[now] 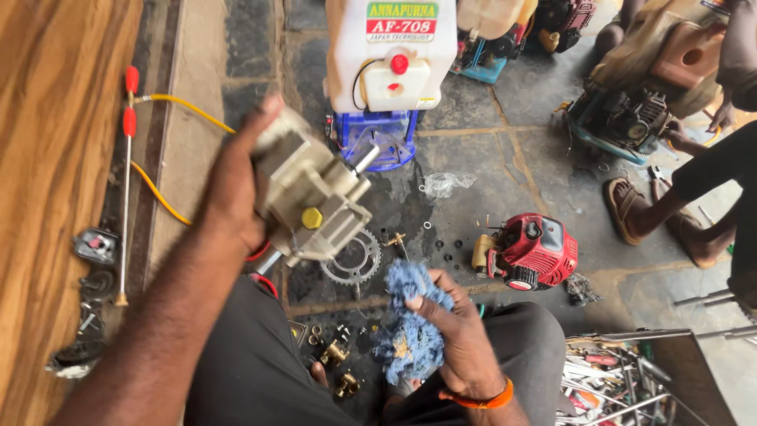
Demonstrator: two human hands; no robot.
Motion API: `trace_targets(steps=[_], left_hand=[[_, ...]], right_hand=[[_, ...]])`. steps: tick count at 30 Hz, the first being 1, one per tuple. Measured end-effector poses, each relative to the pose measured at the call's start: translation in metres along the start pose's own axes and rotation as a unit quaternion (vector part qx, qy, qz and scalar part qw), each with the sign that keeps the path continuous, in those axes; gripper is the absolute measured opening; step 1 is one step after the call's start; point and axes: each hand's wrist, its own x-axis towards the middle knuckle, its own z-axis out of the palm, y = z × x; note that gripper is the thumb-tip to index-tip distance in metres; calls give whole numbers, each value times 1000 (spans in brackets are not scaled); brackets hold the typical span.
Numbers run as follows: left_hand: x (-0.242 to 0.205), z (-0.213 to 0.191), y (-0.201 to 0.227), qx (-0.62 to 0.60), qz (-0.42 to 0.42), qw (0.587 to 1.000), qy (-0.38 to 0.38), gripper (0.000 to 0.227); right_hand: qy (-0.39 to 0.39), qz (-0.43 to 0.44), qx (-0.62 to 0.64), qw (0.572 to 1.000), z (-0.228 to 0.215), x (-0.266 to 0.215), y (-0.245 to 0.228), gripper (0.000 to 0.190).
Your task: The person sits on the floor and wipes a small engine component with a blue cloth. They then handle a brass fitting, inserting a washer and wiping it with the cloth. The person also picks up a small packet and opens it.
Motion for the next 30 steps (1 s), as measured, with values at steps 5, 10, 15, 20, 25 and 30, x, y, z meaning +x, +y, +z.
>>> trace_targets(steps=[5,10,15,20,25,30], left_hand=[[-32,40,40,110,114,987,-7,56],[-53,63,32,109,125,986,6,55],[-70,55,-6,226,264,938,3,39],[-66,28,-50,216,234,948,14,33],[-59,2,-76,161,165,972,38,29],[-47,-17,-95,187,195,963,9,30]], right_hand=[[83,-275,-231,929,28,-11,-27,27],[118,-579,-543,597,56,2,-25,39],[80,-475,-673,561,65,6,-3,40],[-70,-331,-636,694,51,-19,24,32],[-204,-155,-379,889,30,-23,24,49],[-75,-244,-784,566,25,-22,19,50]])
